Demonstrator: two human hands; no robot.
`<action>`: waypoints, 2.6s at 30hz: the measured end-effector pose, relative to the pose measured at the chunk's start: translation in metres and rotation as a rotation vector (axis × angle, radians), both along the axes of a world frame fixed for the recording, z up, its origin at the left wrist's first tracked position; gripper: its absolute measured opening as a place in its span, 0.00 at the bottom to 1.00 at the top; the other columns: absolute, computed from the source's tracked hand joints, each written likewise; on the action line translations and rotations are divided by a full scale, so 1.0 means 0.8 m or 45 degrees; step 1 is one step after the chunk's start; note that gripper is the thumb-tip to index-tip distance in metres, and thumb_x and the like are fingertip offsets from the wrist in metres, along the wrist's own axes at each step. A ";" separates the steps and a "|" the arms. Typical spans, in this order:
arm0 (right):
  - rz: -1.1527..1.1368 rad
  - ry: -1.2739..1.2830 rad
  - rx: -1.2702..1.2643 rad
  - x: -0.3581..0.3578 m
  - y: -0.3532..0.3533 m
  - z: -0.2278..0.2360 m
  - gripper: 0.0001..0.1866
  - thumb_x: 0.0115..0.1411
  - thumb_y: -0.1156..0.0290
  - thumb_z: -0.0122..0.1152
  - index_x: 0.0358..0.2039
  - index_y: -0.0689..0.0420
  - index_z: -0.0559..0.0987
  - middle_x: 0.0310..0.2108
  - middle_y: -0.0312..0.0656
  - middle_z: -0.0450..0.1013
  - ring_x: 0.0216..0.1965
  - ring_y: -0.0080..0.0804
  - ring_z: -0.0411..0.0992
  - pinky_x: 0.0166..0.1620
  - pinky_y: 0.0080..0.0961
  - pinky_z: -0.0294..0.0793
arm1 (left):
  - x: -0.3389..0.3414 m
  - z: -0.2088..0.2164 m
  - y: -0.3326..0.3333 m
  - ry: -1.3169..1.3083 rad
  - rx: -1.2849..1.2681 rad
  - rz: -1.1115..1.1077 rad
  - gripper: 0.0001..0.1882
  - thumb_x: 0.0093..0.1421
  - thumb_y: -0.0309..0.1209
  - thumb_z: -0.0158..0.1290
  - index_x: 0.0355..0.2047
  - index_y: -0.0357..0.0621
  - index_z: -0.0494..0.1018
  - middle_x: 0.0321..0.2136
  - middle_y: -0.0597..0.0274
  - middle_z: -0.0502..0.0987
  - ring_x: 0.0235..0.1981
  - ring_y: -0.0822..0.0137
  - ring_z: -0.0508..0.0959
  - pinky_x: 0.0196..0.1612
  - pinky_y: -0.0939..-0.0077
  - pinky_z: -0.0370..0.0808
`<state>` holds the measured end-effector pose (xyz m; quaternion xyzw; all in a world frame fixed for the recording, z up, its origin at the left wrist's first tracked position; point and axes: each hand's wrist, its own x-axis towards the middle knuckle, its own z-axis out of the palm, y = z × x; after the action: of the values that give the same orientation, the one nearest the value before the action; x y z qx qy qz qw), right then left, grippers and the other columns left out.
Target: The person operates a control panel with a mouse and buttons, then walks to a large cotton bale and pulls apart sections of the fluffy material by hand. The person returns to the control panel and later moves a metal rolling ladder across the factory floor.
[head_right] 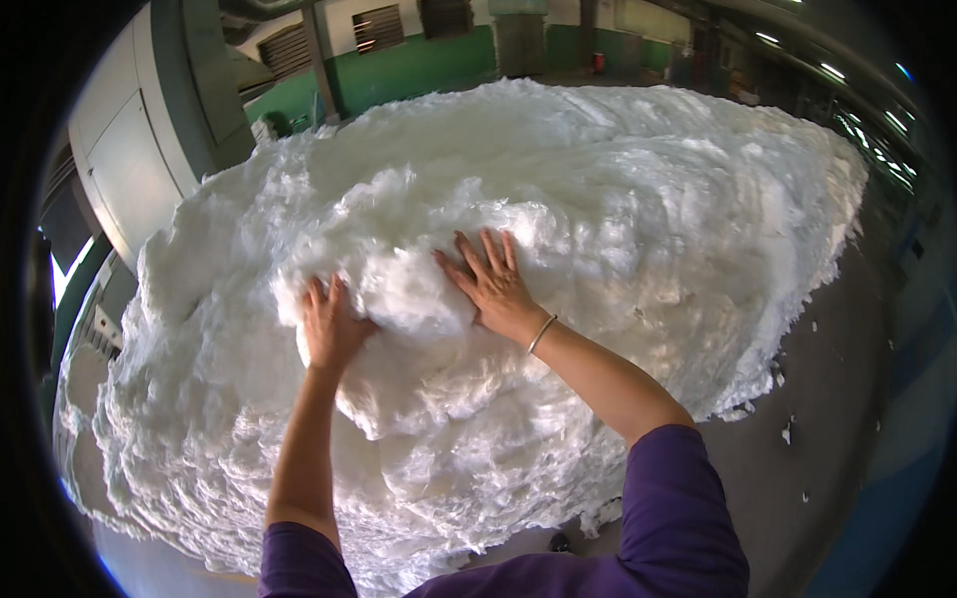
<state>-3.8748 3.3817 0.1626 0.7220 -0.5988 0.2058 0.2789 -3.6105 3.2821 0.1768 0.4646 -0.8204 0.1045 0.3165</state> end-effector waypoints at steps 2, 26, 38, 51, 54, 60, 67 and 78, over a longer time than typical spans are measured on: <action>0.045 0.079 -0.059 -0.011 -0.031 0.007 0.65 0.30 0.60 0.78 0.68 0.42 0.50 0.55 0.49 0.60 0.60 0.51 0.56 0.64 0.64 0.42 | -0.007 0.023 -0.035 0.021 -0.092 -0.040 0.49 0.32 0.35 0.71 0.57 0.45 0.62 0.55 0.38 0.61 0.50 0.40 0.68 0.50 0.53 0.71; 0.322 -0.422 -0.012 -0.147 -0.354 0.058 0.18 0.50 0.64 0.63 0.43 0.51 0.77 0.46 0.43 0.74 0.50 0.42 0.71 0.46 0.32 0.71 | -0.079 0.013 -0.058 -0.356 0.526 -0.178 0.34 0.60 0.41 0.45 0.67 0.58 0.50 0.60 0.44 0.63 0.55 0.40 0.69 0.57 0.48 0.66; 0.293 -0.153 0.284 -0.012 -0.072 0.066 0.23 0.54 0.64 0.60 0.53 0.43 0.74 0.66 0.49 0.50 0.67 0.59 0.43 0.58 0.75 0.39 | -0.202 0.112 -0.397 -0.348 -0.151 -0.053 0.23 0.43 0.22 0.60 0.42 0.48 0.70 0.40 0.54 0.76 0.40 0.54 0.78 0.39 0.61 0.78; 0.171 -0.495 0.711 -0.170 -0.459 0.159 0.22 0.45 0.68 0.61 0.44 0.55 0.80 0.43 0.46 0.77 0.40 0.39 0.75 0.46 0.40 0.72 | -0.171 0.136 -0.256 -0.028 -0.704 -0.880 0.29 0.51 0.39 0.60 0.52 0.41 0.69 0.47 0.46 0.71 0.48 0.42 0.69 0.56 0.47 0.63; -0.020 -0.334 0.611 -0.169 -0.498 0.139 0.27 0.45 0.67 0.61 0.50 0.51 0.77 0.50 0.41 0.74 0.51 0.43 0.71 0.53 0.35 0.69 | -0.220 0.073 -0.178 -0.391 -0.449 -0.958 0.38 0.46 0.49 0.63 0.56 0.56 0.65 0.45 0.54 0.65 0.50 0.50 0.64 0.54 0.39 0.61; 0.668 -0.739 -0.067 -0.176 -0.315 0.187 0.29 0.50 0.68 0.65 0.55 0.57 0.71 0.59 0.53 0.63 0.60 0.46 0.62 0.59 0.32 0.63 | -0.337 0.022 -0.170 -0.641 -0.140 -0.555 0.21 0.51 0.39 0.57 0.45 0.53 0.69 0.45 0.57 0.68 0.50 0.52 0.68 0.54 0.43 0.62; -0.718 -0.516 0.049 -0.239 0.037 0.029 0.43 0.45 0.69 0.70 0.63 0.50 0.62 0.66 0.52 0.47 0.66 0.55 0.46 0.63 0.54 0.50 | -0.404 0.025 -0.252 -0.531 -0.260 -0.358 0.16 0.54 0.32 0.50 0.45 0.50 0.71 0.47 0.58 0.68 0.51 0.51 0.68 0.52 0.49 0.65; -0.493 -0.638 0.247 -0.546 -0.264 0.113 0.19 0.52 0.68 0.58 0.47 0.53 0.78 0.45 0.48 0.75 0.52 0.51 0.70 0.47 0.59 0.66 | -0.519 0.120 -0.239 -0.103 0.009 -0.050 0.30 0.57 0.29 0.50 0.61 0.44 0.59 0.58 0.45 0.65 0.58 0.44 0.65 0.60 0.50 0.61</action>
<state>-4.3116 3.1701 0.2532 0.5448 -0.7918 0.2621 0.0868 -4.0253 3.0908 0.2725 0.4450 -0.8418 0.1143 0.2834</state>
